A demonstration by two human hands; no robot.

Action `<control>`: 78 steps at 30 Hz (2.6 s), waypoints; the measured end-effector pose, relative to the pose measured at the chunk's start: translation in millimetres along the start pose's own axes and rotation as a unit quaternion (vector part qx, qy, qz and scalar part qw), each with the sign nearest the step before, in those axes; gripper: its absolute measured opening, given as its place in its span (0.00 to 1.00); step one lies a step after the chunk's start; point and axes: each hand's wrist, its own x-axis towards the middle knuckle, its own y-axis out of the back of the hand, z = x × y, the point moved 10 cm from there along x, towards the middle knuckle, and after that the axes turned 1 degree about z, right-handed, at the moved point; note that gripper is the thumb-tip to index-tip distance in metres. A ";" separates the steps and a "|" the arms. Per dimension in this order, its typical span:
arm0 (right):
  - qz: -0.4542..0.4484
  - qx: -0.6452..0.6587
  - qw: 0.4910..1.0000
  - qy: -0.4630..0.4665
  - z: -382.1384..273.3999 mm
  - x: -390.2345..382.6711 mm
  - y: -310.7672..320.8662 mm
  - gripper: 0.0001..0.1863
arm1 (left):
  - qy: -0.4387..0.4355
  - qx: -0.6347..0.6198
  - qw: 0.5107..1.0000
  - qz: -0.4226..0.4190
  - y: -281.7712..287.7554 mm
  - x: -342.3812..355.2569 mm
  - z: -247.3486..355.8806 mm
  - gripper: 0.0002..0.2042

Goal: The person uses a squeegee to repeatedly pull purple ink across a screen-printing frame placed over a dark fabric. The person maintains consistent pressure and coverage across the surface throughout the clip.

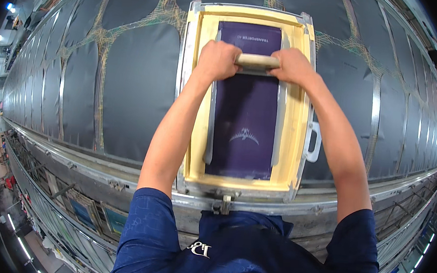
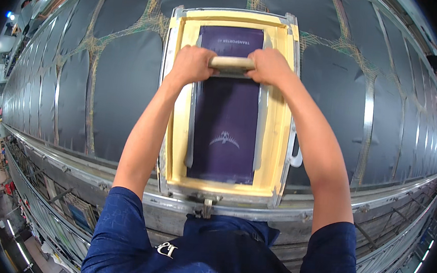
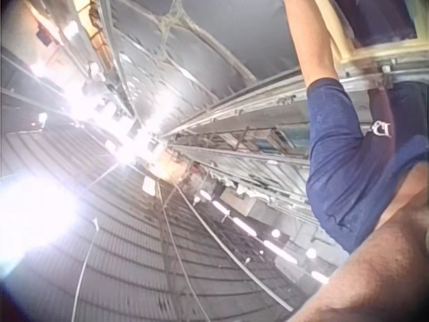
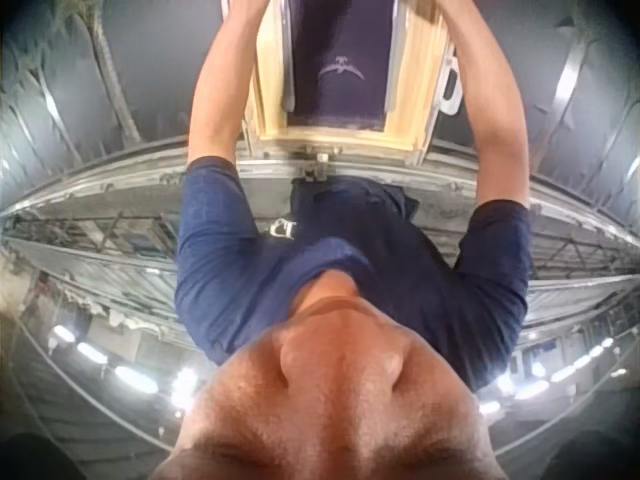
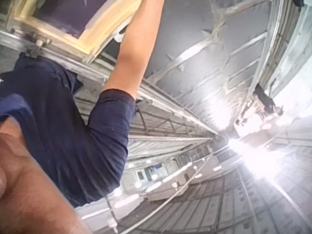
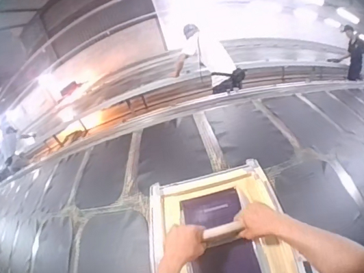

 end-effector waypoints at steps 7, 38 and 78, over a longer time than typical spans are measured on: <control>0.031 -0.023 0.998 0.058 -99.1 -170.3 -67.7 0.14 | -0.025 -0.058 0.997 0.040 -22.1 -187.0 77.6 0.06; -0.028 0.016 0.999 -0.035 82.5 133.9 53.4 0.18 | 0.005 -0.002 0.999 0.034 22.2 149.7 -58.5 0.13; 0.355 0.197 0.851 -0.334 71.5 -259.6 -23.5 0.14 | 0.007 -0.060 0.996 0.068 -31.6 -290.0 102.6 0.10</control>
